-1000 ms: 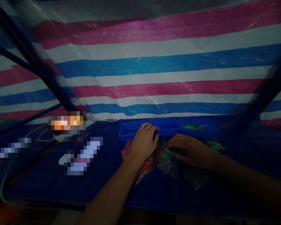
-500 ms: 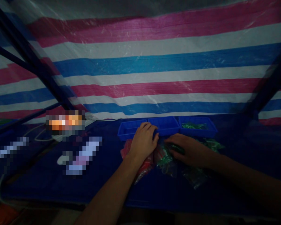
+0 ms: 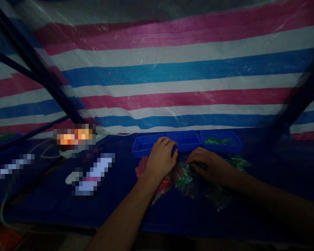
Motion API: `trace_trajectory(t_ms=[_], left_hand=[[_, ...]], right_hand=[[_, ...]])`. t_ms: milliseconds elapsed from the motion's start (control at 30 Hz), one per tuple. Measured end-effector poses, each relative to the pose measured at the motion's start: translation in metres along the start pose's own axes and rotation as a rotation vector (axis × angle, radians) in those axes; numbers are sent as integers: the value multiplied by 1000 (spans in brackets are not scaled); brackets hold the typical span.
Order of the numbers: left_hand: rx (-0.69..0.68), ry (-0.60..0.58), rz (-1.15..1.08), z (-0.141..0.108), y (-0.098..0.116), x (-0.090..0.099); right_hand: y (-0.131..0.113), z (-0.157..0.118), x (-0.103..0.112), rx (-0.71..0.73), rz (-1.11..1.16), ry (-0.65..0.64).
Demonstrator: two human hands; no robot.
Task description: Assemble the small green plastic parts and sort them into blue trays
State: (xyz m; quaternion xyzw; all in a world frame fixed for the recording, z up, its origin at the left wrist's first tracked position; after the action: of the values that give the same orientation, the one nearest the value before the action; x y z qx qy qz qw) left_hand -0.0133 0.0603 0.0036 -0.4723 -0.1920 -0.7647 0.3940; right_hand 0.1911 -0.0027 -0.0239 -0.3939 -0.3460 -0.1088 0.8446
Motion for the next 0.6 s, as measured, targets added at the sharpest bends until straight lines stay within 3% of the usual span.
trace_trajectory(t_ms=[367, 467, 600], left_hand=[[-13, 23, -15, 0, 0, -1], [-16, 36, -26, 1, 1, -1], [-41, 101, -92, 2, 4, 7]], right_hand=[[-7, 3, -1, -2, 47, -38], [-6, 4, 0, 24, 31, 4], [-7, 4, 5, 19, 63, 155]])
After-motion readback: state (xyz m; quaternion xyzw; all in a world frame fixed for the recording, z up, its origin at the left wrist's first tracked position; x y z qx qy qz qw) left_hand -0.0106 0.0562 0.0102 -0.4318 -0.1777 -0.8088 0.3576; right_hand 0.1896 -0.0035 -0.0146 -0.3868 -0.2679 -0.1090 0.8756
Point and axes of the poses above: each hand's wrist, its own z-axis towards the middle knuckle, its own x-axis out of the back of the hand, y = z × x, the point moved 2 cm from there along z, towards the middle knuckle, and after that the axes turned 13 degrees about z, right-handed, at the moved point
